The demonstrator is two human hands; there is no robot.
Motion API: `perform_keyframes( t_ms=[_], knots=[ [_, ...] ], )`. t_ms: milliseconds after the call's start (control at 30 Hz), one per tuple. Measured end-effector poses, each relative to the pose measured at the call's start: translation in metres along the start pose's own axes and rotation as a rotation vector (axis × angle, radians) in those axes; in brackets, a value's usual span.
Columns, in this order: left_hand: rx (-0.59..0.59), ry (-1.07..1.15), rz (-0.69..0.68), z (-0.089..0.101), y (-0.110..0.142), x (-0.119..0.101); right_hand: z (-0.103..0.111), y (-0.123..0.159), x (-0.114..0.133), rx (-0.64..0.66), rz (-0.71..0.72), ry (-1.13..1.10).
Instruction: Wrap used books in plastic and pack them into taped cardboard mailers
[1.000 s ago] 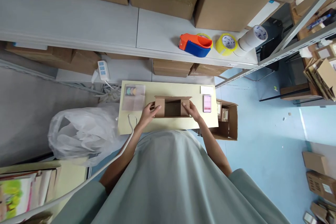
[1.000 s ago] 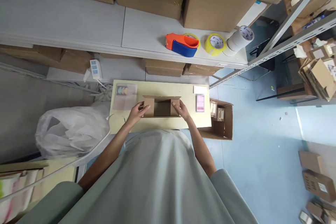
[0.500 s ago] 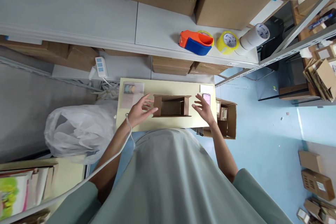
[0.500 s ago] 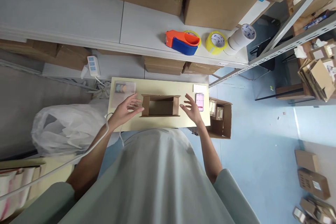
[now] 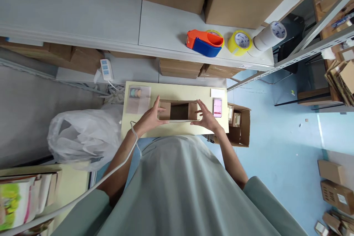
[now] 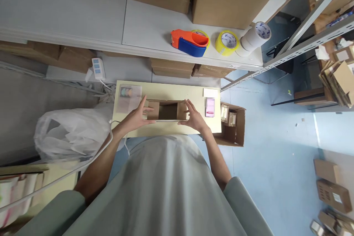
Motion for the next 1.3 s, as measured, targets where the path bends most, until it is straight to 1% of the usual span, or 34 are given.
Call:
perform_keyframes(
  t_ms=[133, 267, 333, 400, 500, 600, 700, 800, 900, 1000, 1133, 1200, 1300],
  knots=[
    [-0.125, -0.046, 0.009, 0.000, -0.007, 0.003, 0.001, 0.000, -0.002, -0.080, -0.003, 0.038],
    [-0.332, -0.200, -0.045, -0.004, -0.007, 0.008, -0.006, 0.000, -0.012, -0.177, -0.019, 0.138],
    [-0.404, -0.218, -0.064, -0.009, -0.005, 0.013, -0.012, 0.002, -0.019, -0.236, -0.024, 0.197],
    [-0.430, -0.170, -0.067, -0.015, -0.003, 0.018, -0.019, 0.004, -0.027, -0.283, -0.035, 0.164],
    [-0.466, -0.106, -0.056, -0.021, 0.000, 0.022, -0.029, 0.007, -0.039, -0.320, -0.067, 0.006],
    [-0.520, -0.083, -0.022, -0.024, 0.004, 0.020, -0.030, 0.010, -0.047, -0.354, -0.106, -0.074],
    [-0.556, -0.048, -0.021, -0.030, 0.006, 0.012, -0.018, 0.013, -0.052, -0.409, -0.154, -0.080],
    [-0.582, 0.001, -0.046, -0.040, 0.004, 0.004, -0.003, 0.013, -0.054, -0.458, -0.161, -0.070],
    [-0.595, 0.024, -0.016, -0.051, -0.001, 0.003, 0.004, 0.009, -0.056, -0.458, -0.164, -0.015],
    [-0.619, 0.023, 0.033, -0.060, -0.005, 0.004, 0.002, 0.005, -0.059, -0.442, -0.193, 0.048],
    [-0.672, 0.013, 0.089, -0.063, -0.006, 0.005, -0.005, 0.007, -0.057, -0.427, -0.174, 0.112],
    [-0.681, 0.030, 0.103, -0.063, -0.007, 0.005, -0.007, 0.009, -0.056, -0.425, -0.156, 0.104],
    [-0.687, 0.105, 0.116, -0.064, -0.007, 0.006, -0.008, 0.010, -0.058, -0.452, -0.156, 0.029]
  ],
)
Point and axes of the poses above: each hand's wrist, its own y-axis away from the middle knuckle, its own z-axis out of the back of the hand, x = y × z, the point moved 6 cm from there along -y, towards the middle knuckle, and after that the axes turned 3 degrees about -x, right-handed, at the moved point
